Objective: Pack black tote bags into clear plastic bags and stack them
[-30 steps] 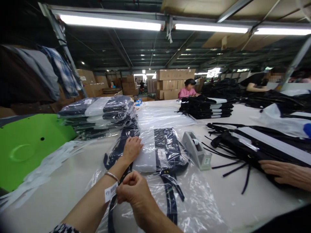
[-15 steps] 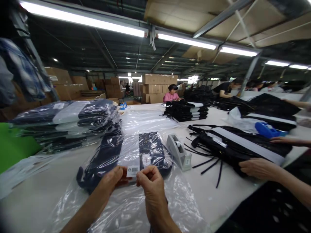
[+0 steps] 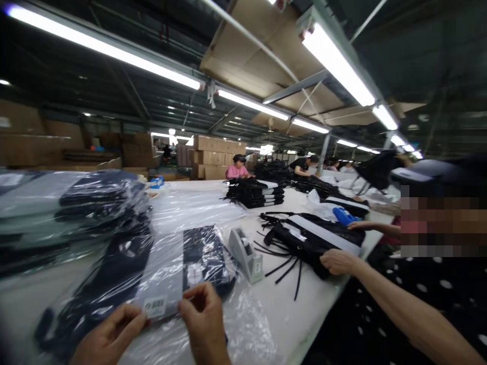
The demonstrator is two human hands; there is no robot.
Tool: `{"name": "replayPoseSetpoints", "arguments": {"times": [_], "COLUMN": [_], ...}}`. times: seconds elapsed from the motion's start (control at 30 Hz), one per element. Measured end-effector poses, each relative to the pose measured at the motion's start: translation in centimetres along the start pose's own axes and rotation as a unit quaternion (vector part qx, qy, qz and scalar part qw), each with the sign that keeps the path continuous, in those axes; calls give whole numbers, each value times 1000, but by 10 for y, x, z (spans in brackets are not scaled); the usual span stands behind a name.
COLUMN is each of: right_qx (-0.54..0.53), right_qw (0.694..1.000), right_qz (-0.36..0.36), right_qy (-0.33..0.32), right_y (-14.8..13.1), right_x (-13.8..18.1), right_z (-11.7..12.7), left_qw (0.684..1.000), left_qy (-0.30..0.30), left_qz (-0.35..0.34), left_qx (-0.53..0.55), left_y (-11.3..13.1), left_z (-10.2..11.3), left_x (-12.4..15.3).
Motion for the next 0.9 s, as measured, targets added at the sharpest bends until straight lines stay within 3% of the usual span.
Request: {"name": "replayPoseSetpoints", "arguments": {"times": [0.1, 0.17, 0.33, 0.6, 0.7, 0.77, 0.83, 0.9], "right_qx": [111, 196, 292, 335, 340, 333, 317, 294], "right_qw": [991, 969, 913, 886, 884, 885, 888, 892], "right_qz": [44, 75, 80, 40, 51, 53, 35, -4], "right_qy": [-65, -133, -273, -318, -318, -320, -330, -344], "right_y": [-29, -41, -40, -20, -17, -11, 1, 20], "right_x": [2, -4, -13, -19, -42, -67, -98, -132], "right_z": [-14, -28, -61, -94, -108, -124, -143, -162], "left_qw": [999, 999, 998, 998, 988, 942, 852, 769], "left_qy": [-12, -31, -42, -17, 43, 85, 105, 124], "left_qz": [-40, -42, -43, -52, -103, -188, -288, -330], "left_qx": [-13, -5, 4, 13, -104, -265, -424, -534], "left_y": [14, 15, 3, -8, -20, -36, -59, -83], "left_z": [13, 18, 27, 41, 50, 48, 37, 26], "left_x": [12, 14, 20, 18, 25, 41, 67, 95]}}
Point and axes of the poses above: each hand's wrist, its own x-axis away from the middle knuckle, its own z-axis out of the back of the hand, y = z × x, the point moved 5 cm from there along -x, towards the middle knuckle, and after that the axes turned 14 degrees about -x, right-handed, at the moved point
